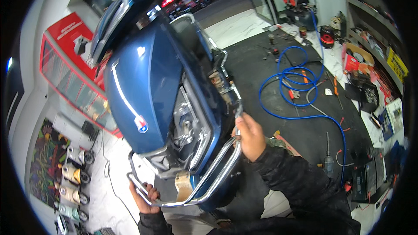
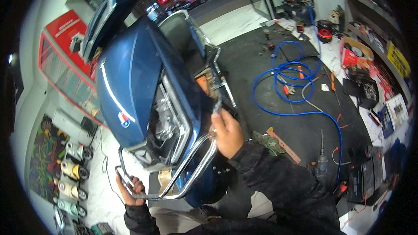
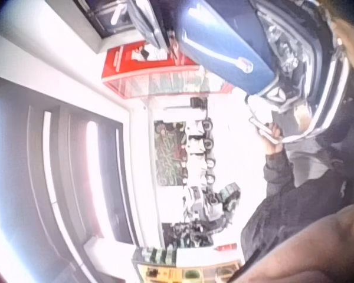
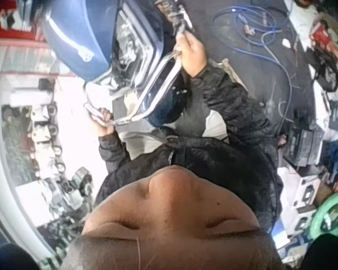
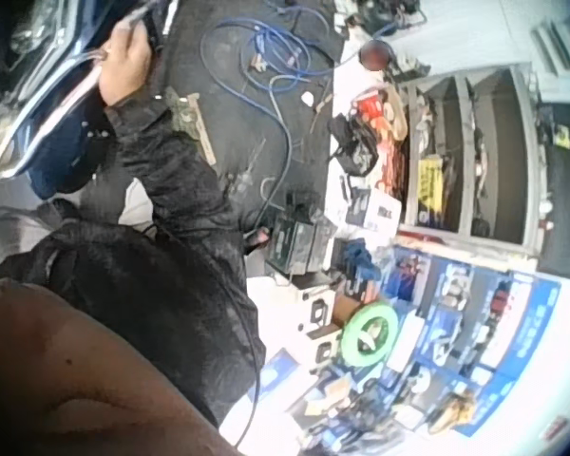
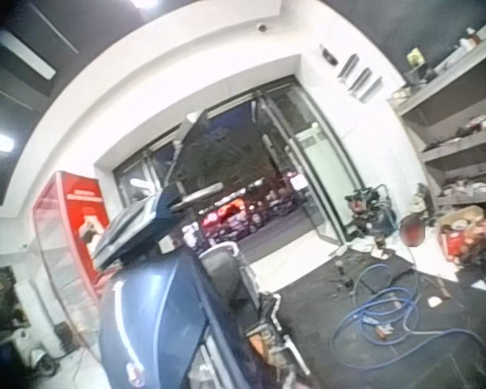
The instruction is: The person wipes the front fairing of a blue scooter with a cloth, then installs the front cover and a chrome bumper guard. The person aligns and presses the cover into place, then positions and secures the bumper guard at the front.
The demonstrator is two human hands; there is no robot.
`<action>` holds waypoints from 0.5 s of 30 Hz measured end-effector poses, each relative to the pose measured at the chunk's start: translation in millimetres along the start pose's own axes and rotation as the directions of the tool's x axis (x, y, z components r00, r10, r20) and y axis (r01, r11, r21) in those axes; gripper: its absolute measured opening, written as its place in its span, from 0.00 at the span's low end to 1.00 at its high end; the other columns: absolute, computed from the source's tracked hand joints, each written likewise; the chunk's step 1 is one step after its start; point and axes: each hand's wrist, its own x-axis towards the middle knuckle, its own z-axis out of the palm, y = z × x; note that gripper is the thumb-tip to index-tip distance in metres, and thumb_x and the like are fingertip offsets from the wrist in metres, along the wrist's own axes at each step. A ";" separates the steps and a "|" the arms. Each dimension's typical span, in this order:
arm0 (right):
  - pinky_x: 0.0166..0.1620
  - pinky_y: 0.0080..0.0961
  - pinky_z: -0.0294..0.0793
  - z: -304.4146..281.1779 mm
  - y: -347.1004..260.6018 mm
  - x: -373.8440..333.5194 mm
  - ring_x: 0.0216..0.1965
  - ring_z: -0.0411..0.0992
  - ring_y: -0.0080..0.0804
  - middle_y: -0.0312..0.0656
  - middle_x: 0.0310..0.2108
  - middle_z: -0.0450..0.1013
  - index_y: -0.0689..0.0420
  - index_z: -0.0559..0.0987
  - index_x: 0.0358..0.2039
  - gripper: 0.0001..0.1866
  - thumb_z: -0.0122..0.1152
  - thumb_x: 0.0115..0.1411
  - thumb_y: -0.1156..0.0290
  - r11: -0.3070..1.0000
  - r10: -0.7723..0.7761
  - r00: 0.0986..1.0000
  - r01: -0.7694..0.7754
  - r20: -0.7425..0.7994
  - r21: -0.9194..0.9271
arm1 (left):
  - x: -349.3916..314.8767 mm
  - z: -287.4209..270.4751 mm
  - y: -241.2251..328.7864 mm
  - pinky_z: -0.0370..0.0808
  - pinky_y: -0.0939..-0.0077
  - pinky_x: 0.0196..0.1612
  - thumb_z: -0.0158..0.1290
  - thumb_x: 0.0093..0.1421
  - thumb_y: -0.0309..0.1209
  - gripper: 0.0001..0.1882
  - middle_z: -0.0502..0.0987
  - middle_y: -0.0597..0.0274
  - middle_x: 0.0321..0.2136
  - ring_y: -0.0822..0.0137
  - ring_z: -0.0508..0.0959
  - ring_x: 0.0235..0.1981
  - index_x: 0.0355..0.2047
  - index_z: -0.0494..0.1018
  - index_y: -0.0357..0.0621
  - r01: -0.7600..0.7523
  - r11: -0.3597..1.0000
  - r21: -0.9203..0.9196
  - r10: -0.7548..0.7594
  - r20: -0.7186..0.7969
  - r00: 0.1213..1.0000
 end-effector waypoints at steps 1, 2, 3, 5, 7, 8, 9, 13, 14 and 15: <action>0.28 0.20 0.74 1.0 -0.4 -1.0 0.25 0.71 0.18 0.33 0.28 0.74 0.59 0.77 0.65 0.22 0.54 0.82 0.56 0.999 -0.026 1.000 0.027 0.005 -0.030 | 2.7 -1.6 1.1 0.57 0.78 0.20 0.58 0.72 0.63 0.31 0.62 0.70 0.22 0.75 0.60 0.18 0.38 0.70 0.45 0.021 0.997 -0.069 -0.021 -0.007 1.000; 0.30 0.21 0.73 2.1 -0.4 -3.7 0.26 0.71 0.17 0.32 0.29 0.73 0.59 0.78 0.60 0.19 0.54 0.83 0.57 0.999 -0.018 1.000 0.019 0.017 -0.032 | 5.0 -3.0 1.0 0.57 0.78 0.21 0.58 0.72 0.63 0.31 0.62 0.70 0.22 0.75 0.60 0.18 0.38 0.71 0.44 0.022 1.000 -0.020 -0.021 0.045 0.999; 0.33 0.21 0.72 2.7 -1.4 -4.9 0.28 0.71 0.17 0.30 0.29 0.72 0.58 0.80 0.55 0.17 0.54 0.83 0.58 0.999 0.007 1.000 -0.007 -0.003 -0.041 | 6.3 -3.7 0.6 0.58 0.78 0.21 0.58 0.72 0.62 0.30 0.61 0.70 0.23 0.74 0.60 0.19 0.38 0.71 0.44 0.021 1.000 -0.011 -0.021 0.051 0.998; 0.33 0.20 0.72 2.0 -4.0 -6.8 0.29 0.70 0.16 0.31 0.30 0.73 0.59 0.80 0.57 0.18 0.53 0.83 0.57 1.000 0.014 1.000 -0.014 0.002 -0.005 | 4.9 -4.3 -1.4 0.59 0.77 0.22 0.58 0.72 0.62 0.30 0.62 0.69 0.23 0.74 0.60 0.19 0.39 0.72 0.44 0.007 1.000 0.009 -0.007 0.025 1.000; 0.33 0.19 0.70 0.7 -6.1 -6.4 0.29 0.68 0.15 0.30 0.30 0.72 0.63 0.79 0.61 0.21 0.54 0.83 0.57 1.000 0.014 1.000 -0.015 -0.015 -0.012 | 0.1 -4.3 -5.4 0.60 0.77 0.22 0.57 0.72 0.63 0.31 0.64 0.68 0.23 0.73 0.63 0.19 0.38 0.73 0.44 -0.015 0.999 0.029 0.014 0.036 0.999; 0.33 0.18 0.70 -2.3 -8.2 -5.3 0.28 0.68 0.14 0.30 0.29 0.72 0.63 0.79 0.61 0.21 0.54 0.83 0.57 0.999 0.012 1.000 -0.013 -0.029 -0.041 | -3.4 -4.7 -9.4 0.61 0.77 0.22 0.57 0.72 0.63 0.30 0.64 0.68 0.23 0.73 0.63 0.19 0.38 0.73 0.44 -0.010 0.999 0.050 0.012 -0.028 1.000; 0.33 0.18 0.69 -3.6 -8.3 -3.9 0.28 0.68 0.14 0.30 0.28 0.72 0.63 0.79 0.61 0.21 0.54 0.83 0.57 0.996 0.033 0.998 -0.036 -0.044 -0.076 | -6.6 -5.6 -13.5 0.61 0.77 0.22 0.56 0.72 0.63 0.30 0.64 0.67 0.22 0.73 0.64 0.19 0.38 0.73 0.44 -0.020 0.999 0.050 0.020 0.000 1.000; 0.32 0.18 0.66 -10.3 -2.3 -3.4 0.27 0.67 0.15 0.31 0.27 0.71 0.62 0.78 0.58 0.18 0.51 0.83 0.60 0.989 0.006 1.000 -0.006 0.002 -0.150 | -3.7 -14.1 -33.2 0.63 0.75 0.21 0.56 0.70 0.62 0.29 0.66 0.64 0.23 0.70 0.64 0.17 0.38 0.73 0.45 0.005 0.998 0.067 0.002 -0.096 0.995; 0.32 0.19 0.67 -9.0 2.7 -5.1 0.27 0.67 0.16 0.31 0.27 0.71 0.62 0.78 0.58 0.18 0.51 0.83 0.61 0.987 0.008 1.000 -0.003 0.025 -0.159 | 2.9 -16.9 -35.5 0.63 0.74 0.21 0.56 0.70 0.62 0.29 0.67 0.63 0.23 0.70 0.65 0.17 0.39 0.74 0.45 -0.003 0.998 0.061 0.012 -0.141 0.990; 0.33 0.19 0.67 -7.7 7.8 -6.4 0.27 0.68 0.16 0.31 0.27 0.71 0.62 0.77 0.59 0.18 0.50 0.83 0.61 0.980 0.048 0.999 -0.047 0.001 -0.194 | 10.2 -20.0 -36.3 0.63 0.75 0.20 0.56 0.70 0.62 0.30 0.68 0.62 0.23 0.69 0.65 0.17 0.39 0.73 0.45 -0.018 0.995 0.094 0.034 -0.165 0.986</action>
